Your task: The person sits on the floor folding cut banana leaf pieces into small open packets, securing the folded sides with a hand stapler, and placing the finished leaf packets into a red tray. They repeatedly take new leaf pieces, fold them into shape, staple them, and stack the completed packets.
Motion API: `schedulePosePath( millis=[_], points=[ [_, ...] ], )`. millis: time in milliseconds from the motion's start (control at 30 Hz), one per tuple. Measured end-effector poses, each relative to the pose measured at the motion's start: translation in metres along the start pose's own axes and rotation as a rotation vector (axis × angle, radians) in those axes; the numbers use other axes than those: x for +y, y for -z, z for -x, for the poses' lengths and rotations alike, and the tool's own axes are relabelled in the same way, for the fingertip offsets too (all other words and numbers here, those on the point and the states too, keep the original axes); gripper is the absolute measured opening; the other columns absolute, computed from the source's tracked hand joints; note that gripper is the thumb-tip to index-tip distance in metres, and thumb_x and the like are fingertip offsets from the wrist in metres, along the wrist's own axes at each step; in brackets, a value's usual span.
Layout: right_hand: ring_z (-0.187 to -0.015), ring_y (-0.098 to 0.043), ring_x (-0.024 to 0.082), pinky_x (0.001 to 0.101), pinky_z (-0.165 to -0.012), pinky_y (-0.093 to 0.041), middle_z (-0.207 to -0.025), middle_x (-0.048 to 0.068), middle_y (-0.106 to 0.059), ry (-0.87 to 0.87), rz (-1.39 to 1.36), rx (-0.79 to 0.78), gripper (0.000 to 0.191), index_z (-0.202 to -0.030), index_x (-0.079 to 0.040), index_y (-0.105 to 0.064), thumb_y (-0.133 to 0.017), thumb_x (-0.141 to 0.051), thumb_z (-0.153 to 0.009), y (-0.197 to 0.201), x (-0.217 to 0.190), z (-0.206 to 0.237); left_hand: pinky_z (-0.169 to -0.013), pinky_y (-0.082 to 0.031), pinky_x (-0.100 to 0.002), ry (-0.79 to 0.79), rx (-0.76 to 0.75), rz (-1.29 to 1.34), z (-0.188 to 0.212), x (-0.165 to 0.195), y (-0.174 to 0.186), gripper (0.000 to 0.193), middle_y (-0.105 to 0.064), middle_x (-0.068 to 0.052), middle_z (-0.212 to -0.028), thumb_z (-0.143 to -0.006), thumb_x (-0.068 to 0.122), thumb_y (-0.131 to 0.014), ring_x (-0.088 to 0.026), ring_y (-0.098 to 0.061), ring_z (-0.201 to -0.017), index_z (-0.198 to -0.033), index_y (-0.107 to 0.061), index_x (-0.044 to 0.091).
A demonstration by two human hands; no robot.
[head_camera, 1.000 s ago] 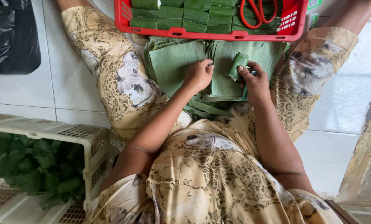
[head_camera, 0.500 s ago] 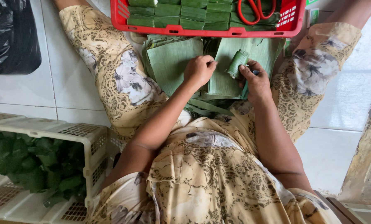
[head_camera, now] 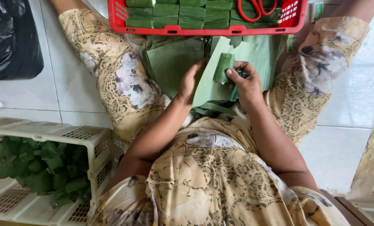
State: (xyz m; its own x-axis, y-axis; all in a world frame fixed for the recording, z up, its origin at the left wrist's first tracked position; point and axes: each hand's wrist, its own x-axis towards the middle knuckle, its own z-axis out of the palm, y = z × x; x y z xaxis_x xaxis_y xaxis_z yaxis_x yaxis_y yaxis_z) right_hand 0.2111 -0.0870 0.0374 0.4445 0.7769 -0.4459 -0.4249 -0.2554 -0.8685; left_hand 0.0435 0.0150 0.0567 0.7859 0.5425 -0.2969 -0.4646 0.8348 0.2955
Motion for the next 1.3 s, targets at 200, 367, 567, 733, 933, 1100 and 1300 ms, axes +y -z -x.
schedulePosePath(
  millis=[200, 367, 567, 733, 933, 1100, 1300],
  points=[
    [-0.08, -0.066, 0.013, 0.0282, -0.071, -0.058, -0.097, 0.005, -0.071, -0.049, -0.14, -0.119, 0.023, -0.111, -0.006, -0.067, -0.079, -0.004, -0.091, -0.008, 0.011, 0.009, -0.094, -0.054, -0.034, -0.28, 0.139, -0.608, 0.001, -0.026, 0.014, 0.041, -0.066, -0.011, -0.127, -0.105, 0.01, -0.057, -0.017, -0.063, -0.112, -0.144, -0.046, 0.006],
    [-0.089, -0.069, 0.013, 0.0292, -0.08, -0.059, -0.106, 0.005, -0.073, -0.147, -0.212, -0.258, 0.024, -0.119, -0.004, -0.07, -0.07, -0.002, -0.095, 0.0, 0.017, 0.015, -0.093, -0.055, -0.031, -0.178, 0.129, -0.894, 0.013, -0.032, 0.027, 0.04, -0.068, -0.007, -0.12, -0.099, 0.01, -0.069, -0.013, -0.064, -0.107, -0.136, -0.055, 0.0],
    [-0.091, -0.061, 0.01, 0.0271, -0.081, -0.053, -0.102, 0.007, -0.072, 0.199, 0.56, -0.202, 0.017, -0.121, 0.002, -0.072, -0.064, -0.001, -0.107, 0.002, 0.007, 0.022, -0.079, -0.056, -0.029, -0.299, 0.259, -0.998, 0.018, -0.031, 0.026, 0.028, -0.072, -0.002, -0.099, -0.094, 0.014, -0.073, -0.011, -0.064, -0.088, -0.116, -0.067, 0.0],
    [-0.089, -0.072, 0.009, 0.0247, -0.072, -0.056, -0.109, 0.004, -0.074, 0.235, 0.483, 0.042, 0.019, -0.12, 0.0, -0.068, -0.061, -0.002, -0.102, -0.015, -0.019, 0.05, -0.069, -0.053, -0.029, -0.262, 0.353, -0.916, 0.02, -0.035, 0.028, 0.019, -0.069, -0.002, -0.089, -0.095, 0.014, -0.073, -0.011, -0.06, -0.078, -0.107, -0.069, -0.001],
    [-0.097, -0.066, 0.01, 0.026, -0.085, -0.056, -0.115, 0.007, -0.07, 0.289, 0.53, -0.171, 0.043, -0.135, -0.001, -0.058, -0.07, 0.0, -0.094, -0.038, -0.02, 0.069, -0.079, -0.057, -0.031, -0.341, 0.271, -0.948, 0.024, -0.044, 0.028, 0.028, -0.068, -0.005, -0.102, -0.097, 0.01, -0.07, -0.013, -0.064, -0.09, -0.121, -0.063, -0.001],
    [-0.099, -0.066, 0.01, 0.0275, -0.086, -0.056, -0.115, 0.007, -0.069, 0.296, 0.66, -0.149, 0.056, -0.134, -0.002, -0.054, -0.082, -0.006, -0.086, -0.043, -0.008, 0.068, -0.097, -0.055, -0.031, -0.309, 0.094, -0.818, 0.036, -0.047, 0.02, 0.065, -0.057, -0.009, -0.126, -0.099, 0.009, -0.06, -0.015, -0.06, -0.112, -0.155, -0.028, 0.003],
    [-0.091, -0.062, 0.012, 0.0286, -0.082, -0.055, -0.107, 0.006, -0.068, 0.228, 0.626, -0.084, 0.049, -0.137, -0.003, -0.057, -0.076, -0.005, -0.092, -0.036, -0.011, 0.07, -0.103, -0.052, -0.03, -0.301, 0.053, -0.751, 0.044, -0.039, 0.016, 0.054, -0.061, -0.009, -0.131, -0.104, 0.005, -0.06, -0.015, -0.06, -0.118, -0.152, -0.038, -0.004]
  ],
)
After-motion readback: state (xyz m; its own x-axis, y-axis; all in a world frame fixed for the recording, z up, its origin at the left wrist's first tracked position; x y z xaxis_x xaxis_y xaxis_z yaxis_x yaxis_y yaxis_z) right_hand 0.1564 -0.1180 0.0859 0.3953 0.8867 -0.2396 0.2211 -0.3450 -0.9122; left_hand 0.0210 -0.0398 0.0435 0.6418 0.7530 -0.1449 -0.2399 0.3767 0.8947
